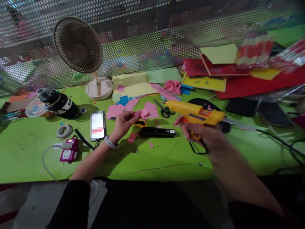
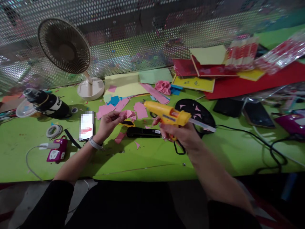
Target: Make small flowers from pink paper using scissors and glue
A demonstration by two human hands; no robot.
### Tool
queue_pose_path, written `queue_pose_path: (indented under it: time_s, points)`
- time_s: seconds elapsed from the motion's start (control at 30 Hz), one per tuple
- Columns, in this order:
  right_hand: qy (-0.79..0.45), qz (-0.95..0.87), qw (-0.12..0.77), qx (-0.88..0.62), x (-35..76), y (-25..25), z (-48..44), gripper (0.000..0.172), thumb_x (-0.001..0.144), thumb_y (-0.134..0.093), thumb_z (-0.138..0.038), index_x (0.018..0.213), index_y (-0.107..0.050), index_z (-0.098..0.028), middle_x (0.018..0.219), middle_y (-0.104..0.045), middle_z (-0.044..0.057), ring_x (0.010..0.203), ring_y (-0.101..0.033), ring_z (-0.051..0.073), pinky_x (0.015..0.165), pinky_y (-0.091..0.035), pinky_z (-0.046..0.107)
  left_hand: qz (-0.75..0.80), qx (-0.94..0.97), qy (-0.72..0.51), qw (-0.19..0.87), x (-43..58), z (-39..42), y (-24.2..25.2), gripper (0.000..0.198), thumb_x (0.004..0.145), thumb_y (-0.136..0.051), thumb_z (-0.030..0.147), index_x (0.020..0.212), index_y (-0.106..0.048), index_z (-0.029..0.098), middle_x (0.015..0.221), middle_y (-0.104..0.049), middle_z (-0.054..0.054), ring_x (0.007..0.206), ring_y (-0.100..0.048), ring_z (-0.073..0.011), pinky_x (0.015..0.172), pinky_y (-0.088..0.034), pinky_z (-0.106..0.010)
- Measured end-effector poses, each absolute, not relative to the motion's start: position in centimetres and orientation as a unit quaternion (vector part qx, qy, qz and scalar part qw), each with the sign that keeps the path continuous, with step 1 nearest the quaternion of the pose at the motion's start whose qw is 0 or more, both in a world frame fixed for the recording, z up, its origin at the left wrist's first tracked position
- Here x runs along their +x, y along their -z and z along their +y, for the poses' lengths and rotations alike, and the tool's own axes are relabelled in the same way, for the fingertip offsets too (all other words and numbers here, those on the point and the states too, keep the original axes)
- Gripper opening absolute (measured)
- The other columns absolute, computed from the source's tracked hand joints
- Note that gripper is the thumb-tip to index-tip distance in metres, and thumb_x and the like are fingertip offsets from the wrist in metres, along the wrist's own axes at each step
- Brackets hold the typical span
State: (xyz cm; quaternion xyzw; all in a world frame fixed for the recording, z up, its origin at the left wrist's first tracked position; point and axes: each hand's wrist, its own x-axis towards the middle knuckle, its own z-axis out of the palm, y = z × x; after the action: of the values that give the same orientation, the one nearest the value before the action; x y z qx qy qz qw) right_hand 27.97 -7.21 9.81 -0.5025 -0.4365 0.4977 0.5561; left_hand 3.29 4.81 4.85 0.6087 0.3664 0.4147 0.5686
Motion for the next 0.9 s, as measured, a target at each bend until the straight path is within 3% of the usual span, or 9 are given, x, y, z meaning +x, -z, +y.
queue_pose_path:
  time_s: [0.1,0.13,0.2,0.27,0.43,0.6,0.77,0.9]
  points:
    - [-0.339,-0.473,0.517,-0.627,31.6,-8.9,-7.7,0.040,0.068,-0.080,-0.044,0.096,-0.062,-0.023,0.087,-0.068,0.006,0.052,-0.054,0.014,0.043,-0.040,0.029,0.367,0.603,-0.410,0.578,3.2,4.9,-4.9,0.031,0.077,-0.079,0.039,0.096,-0.073,0.015,0.092,-0.078,-0.010,0.084,-0.074,-0.0170,0.081,-0.063,-0.034]
    - [-0.274,-0.503,0.491,-0.656,33.0,-8.2,-7.9,0.041,0.067,-0.081,-0.042,0.097,-0.060,-0.024,0.088,-0.070,0.007,0.061,-0.059,0.018,0.052,-0.046,0.032,0.367,0.605,-0.411,0.575,3.2,5.0,-4.9,0.031,0.078,-0.078,0.039,0.096,-0.073,0.015,0.092,-0.078,-0.010,0.083,-0.074,-0.0168,0.079,-0.063,-0.033]
    - [-0.101,-0.541,0.415,-0.724,35.9,-6.4,-8.2,0.037,0.065,-0.080,-0.038,0.091,-0.058,-0.025,0.090,-0.070,0.010,0.074,-0.063,0.025,0.068,-0.050,0.039,0.365,0.612,-0.418,0.564,3.1,5.3,-4.7,0.030,0.079,-0.077,0.040,0.096,-0.074,0.016,0.091,-0.077,-0.009,0.082,-0.073,-0.0162,0.077,-0.063,-0.031]
    - [-0.017,-0.554,0.314,-0.771,38.6,-4.6,-8.5,0.031,0.067,-0.076,-0.030,0.092,-0.059,-0.026,0.098,-0.072,0.014,0.084,-0.064,0.030,0.077,-0.049,0.043,0.363,0.614,-0.424,0.558,3.0,5.6,-4.4,0.031,0.079,-0.077,0.040,0.097,-0.073,0.016,0.091,-0.077,-0.008,0.080,-0.073,-0.0152,0.077,-0.062,-0.031]
    - [-0.044,-0.553,0.224,-0.802,43.1,-2.0,-9.5,0.030,0.072,-0.075,-0.037,0.095,-0.061,-0.025,0.100,-0.071,0.015,0.083,-0.064,0.029,0.075,-0.047,0.039,0.374,0.600,-0.431,0.561,2.9,6.5,-4.1,0.030,0.079,-0.077,0.041,0.095,-0.074,0.016,0.090,-0.077,-0.008,0.077,-0.072,-0.0137,0.076,-0.062,-0.029]
    - [-0.060,-0.616,0.165,-0.768,43.9,-3.8,-10.0,0.035,0.076,-0.072,-0.044,0.099,-0.065,-0.019,0.108,-0.069,0.019,0.100,-0.062,0.033,0.088,-0.046,0.041,0.379,0.583,-0.441,0.567,2.7,6.6,-4.4,0.032,0.076,-0.079,0.042,0.095,-0.074,0.017,0.092,-0.077,-0.008,0.082,-0.073,-0.0154,0.077,-0.062,-0.030]
    - [-0.028,-0.638,0.231,-0.734,40.8,-7.4,-8.0,0.024,0.089,-0.059,-0.037,0.103,-0.067,-0.020,0.106,-0.072,0.014,0.094,-0.067,0.025,0.084,-0.047,0.035,0.381,0.582,-0.445,0.564,2.6,6.7,-4.7,0.031,0.076,-0.079,0.041,0.094,-0.074,0.017,0.091,-0.077,-0.007,0.081,-0.072,-0.0142,0.078,-0.062,-0.029]
    - [-0.073,-0.685,0.200,-0.697,37.2,-8.3,-3.9,0.019,0.089,-0.059,-0.032,0.099,-0.069,-0.018,0.102,-0.074,0.013,0.085,-0.068,0.025,0.078,-0.048,0.035,0.384,0.579,-0.458,0.554,2.4,6.7,-5.1,0.029,0.076,-0.080,0.041,0.092,-0.073,0.018,0.091,-0.077,-0.007,0.083,-0.073,-0.0149,0.080,-0.063,-0.031]
